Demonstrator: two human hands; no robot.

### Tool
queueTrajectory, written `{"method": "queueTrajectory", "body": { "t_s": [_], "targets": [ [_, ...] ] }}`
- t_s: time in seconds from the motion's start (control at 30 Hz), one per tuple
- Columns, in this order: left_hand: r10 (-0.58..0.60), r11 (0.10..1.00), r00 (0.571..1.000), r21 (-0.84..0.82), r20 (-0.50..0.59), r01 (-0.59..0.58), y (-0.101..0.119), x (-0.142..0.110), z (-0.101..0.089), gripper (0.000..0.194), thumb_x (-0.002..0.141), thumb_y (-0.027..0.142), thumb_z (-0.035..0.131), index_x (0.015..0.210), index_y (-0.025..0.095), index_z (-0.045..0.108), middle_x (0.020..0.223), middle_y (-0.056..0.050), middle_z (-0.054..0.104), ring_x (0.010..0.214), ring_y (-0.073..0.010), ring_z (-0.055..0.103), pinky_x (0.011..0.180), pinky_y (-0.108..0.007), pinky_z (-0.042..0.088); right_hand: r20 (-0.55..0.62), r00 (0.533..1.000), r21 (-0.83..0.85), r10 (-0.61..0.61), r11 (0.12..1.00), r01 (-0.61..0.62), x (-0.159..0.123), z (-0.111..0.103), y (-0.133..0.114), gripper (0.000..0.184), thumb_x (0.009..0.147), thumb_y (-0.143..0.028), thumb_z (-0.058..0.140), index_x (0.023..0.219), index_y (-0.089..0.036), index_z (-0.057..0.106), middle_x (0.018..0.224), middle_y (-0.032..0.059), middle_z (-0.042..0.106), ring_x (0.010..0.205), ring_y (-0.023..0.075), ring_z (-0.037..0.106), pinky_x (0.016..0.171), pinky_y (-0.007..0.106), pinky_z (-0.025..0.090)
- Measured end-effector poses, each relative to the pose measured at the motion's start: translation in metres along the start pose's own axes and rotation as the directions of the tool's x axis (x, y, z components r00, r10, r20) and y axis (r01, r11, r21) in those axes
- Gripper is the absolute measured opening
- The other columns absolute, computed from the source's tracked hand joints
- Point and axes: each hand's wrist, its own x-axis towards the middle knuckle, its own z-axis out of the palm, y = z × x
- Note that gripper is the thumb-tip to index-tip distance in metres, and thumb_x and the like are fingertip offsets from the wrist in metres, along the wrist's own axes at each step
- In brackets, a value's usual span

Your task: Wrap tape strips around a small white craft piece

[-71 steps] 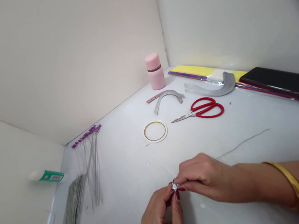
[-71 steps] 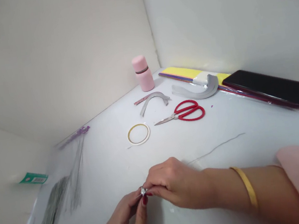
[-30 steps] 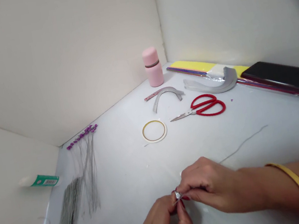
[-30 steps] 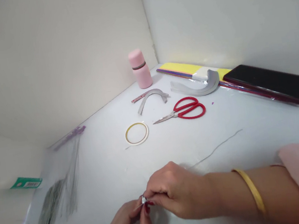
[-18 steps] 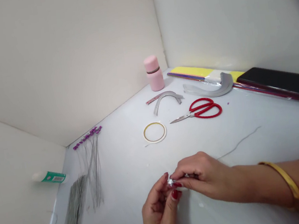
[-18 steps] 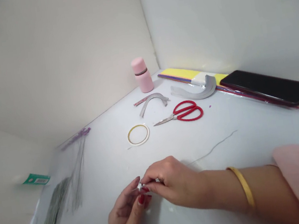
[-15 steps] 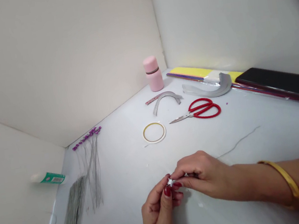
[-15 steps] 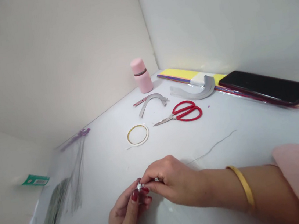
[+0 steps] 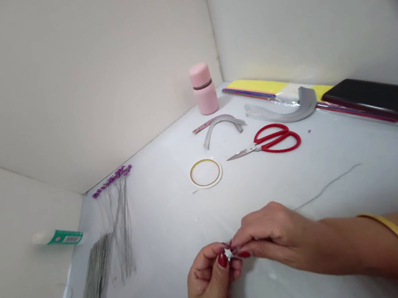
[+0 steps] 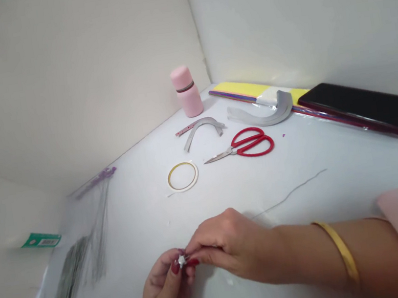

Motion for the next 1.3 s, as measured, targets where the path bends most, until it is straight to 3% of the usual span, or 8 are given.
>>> {"method": "queueTrajectory", "body": {
  "t_s": [0.13,0.27,0.43,0.57,1.3],
  "targets": [
    [-0.052,0.998,0.995,-0.029,-0.086,0.050,0.005,0.002,0.001,0.027,0.037,0.020,0.085,0.059,0.015,0.069,0.056,-0.001,0.069,0.045,-0.0062,0.060,0.046,-0.011,0.048,-0.004,1.000,-0.055,-0.014,0.998,0.014,-0.003,-0.004,0.002,0.025,0.090,-0.018,0.036,0.099,-0.020,0.059,0.088,0.0009,0.067,0.079,0.0097,0.060,0.072,0.018,0.042],
    [-0.063,0.998,0.995,-0.034,-0.082,0.060,0.005,0.002,0.003,0.026,0.037,0.019,0.085,0.057,0.015,0.069,0.058,-0.001,0.070,0.047,-0.0066,0.062,0.047,-0.010,0.049,0.067,0.997,-0.207,0.048,0.978,-0.033,-0.009,0.000,0.002,0.021,0.087,-0.013,0.036,0.091,-0.018,0.055,0.077,0.0010,0.063,0.066,0.0115,0.057,0.061,0.020,0.041],
    [-0.040,0.999,0.998,-0.011,-0.053,0.039,0.003,0.003,0.003,0.024,0.039,0.020,0.084,0.058,0.016,0.069,0.060,0.000,0.071,0.050,-0.0058,0.062,0.051,-0.010,0.048,0.119,0.993,-0.362,-0.018,0.930,0.060,-0.012,0.003,0.001,0.020,0.080,-0.005,0.038,0.089,-0.018,0.051,0.072,0.0001,0.059,0.059,0.0124,0.051,0.054,0.023,0.034],
    [-0.009,1.000,1.000,0.011,-0.021,0.009,0.001,0.003,0.002,0.022,0.042,0.021,0.084,0.059,0.017,0.069,0.060,0.000,0.070,0.052,-0.0059,0.062,0.053,-0.010,0.049,0.119,0.991,-0.386,-0.055,0.917,0.097,-0.011,0.001,0.000,0.024,0.080,-0.006,0.039,0.095,-0.019,0.052,0.072,-0.0003,0.059,0.060,0.0125,0.050,0.055,0.024,0.032],
    [0.017,1.000,0.999,0.021,-0.037,-0.016,0.000,0.002,0.003,0.023,0.038,0.021,0.085,0.055,0.017,0.069,0.060,0.001,0.071,0.053,-0.0064,0.063,0.057,-0.010,0.050,0.048,0.994,-0.439,-0.098,0.892,0.109,-0.012,0.003,0.002,0.018,0.078,-0.006,0.042,0.088,-0.018,0.051,0.068,-0.0026,0.057,0.056,0.0108,0.047,0.052,0.023,0.031]
  ]
}}
